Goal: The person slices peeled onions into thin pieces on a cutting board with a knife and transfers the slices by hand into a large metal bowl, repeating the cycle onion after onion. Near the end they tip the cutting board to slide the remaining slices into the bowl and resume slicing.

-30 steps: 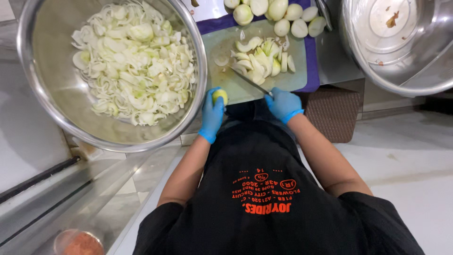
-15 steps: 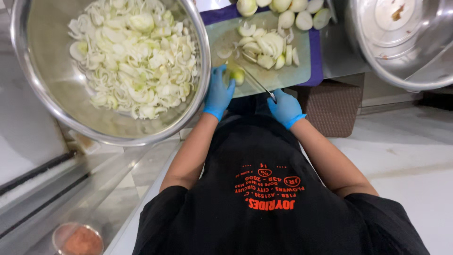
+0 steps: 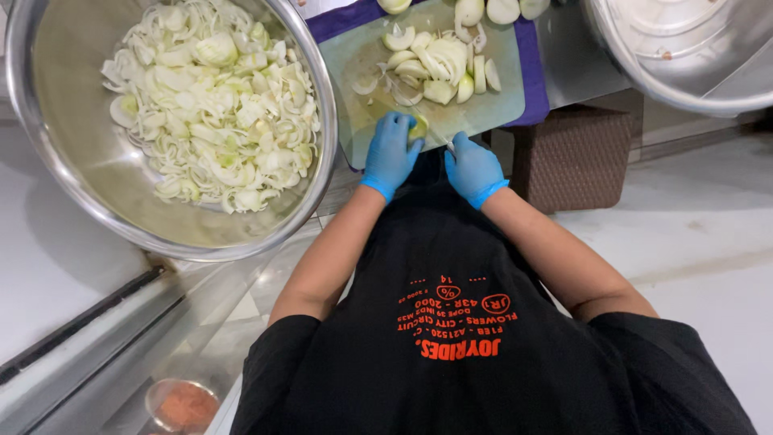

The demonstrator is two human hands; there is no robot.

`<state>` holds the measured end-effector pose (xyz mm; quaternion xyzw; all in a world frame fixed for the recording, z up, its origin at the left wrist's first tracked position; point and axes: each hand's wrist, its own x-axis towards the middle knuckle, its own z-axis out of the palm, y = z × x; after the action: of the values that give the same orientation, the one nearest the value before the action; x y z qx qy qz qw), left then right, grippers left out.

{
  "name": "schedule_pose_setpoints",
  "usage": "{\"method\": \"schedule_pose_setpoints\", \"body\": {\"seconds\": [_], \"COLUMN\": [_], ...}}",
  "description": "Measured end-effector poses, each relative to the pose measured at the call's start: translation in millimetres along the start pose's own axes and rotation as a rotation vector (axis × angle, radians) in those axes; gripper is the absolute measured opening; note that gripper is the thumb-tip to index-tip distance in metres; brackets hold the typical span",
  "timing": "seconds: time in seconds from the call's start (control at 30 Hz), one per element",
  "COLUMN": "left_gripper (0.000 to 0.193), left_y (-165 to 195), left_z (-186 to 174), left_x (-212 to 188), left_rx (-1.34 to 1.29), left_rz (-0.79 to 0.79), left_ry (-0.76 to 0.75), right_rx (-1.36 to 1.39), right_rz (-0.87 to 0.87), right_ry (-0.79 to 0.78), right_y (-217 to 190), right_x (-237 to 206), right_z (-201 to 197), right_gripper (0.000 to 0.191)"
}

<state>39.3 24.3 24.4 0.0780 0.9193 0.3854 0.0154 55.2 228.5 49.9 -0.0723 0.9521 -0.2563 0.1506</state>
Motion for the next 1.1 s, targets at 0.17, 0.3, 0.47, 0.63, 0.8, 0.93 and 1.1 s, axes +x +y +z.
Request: {"method": "schedule_pose_setpoints", "body": {"seconds": [0.17,0.3,0.47,0.63,0.8,0.93,1.1], "left_gripper": [0.049,0.044,0.038,0.041,0.040,0.038,0.040], "left_y": [18.6,14.0,7.4,3.6,-6.5,-7.6,-4.8], "left_z": [3.2,-9.1,-10.3,-2.0,3.3,5.1,6.5], "left_x": [-7.6,7.4,9.5,-17.6,-22.2,-25.2,-28.5], "left_rx": [-0.045,0.126,0.116,0.028,0.107,0.128,0.146], "left_rz": [-0.061,0.295,0.150,0.033,0.074,0.057,0.050], "left_ry": [0.148,-0.052,-0.062,0.085,0.083,0.059,0.059], "right_rx": [0.093,0.166,0.158,0.140,0.036,-0.034,-0.128], "right_rz": [0.016,0.015,-0.030,0.035,-0.040,-0.055,-0.053], "right_ry": [-0.046,-0.015,0.043,-0.145,-0.131,-0.143,-0.144], "right_y": [9.5,12.8,8.4,2.5,-10.6,-22.6,-26.0], "right_x": [-4.8,-4.5,-0.9,-4.6,-7.9,-5.8,-6.7], "right_z": [5.9,8.0,4.5,-5.3,-9.3,-10.7,-10.4], "right_gripper": [0.025,0.025,0.022,0.024,0.026,0.027,0.029]}}
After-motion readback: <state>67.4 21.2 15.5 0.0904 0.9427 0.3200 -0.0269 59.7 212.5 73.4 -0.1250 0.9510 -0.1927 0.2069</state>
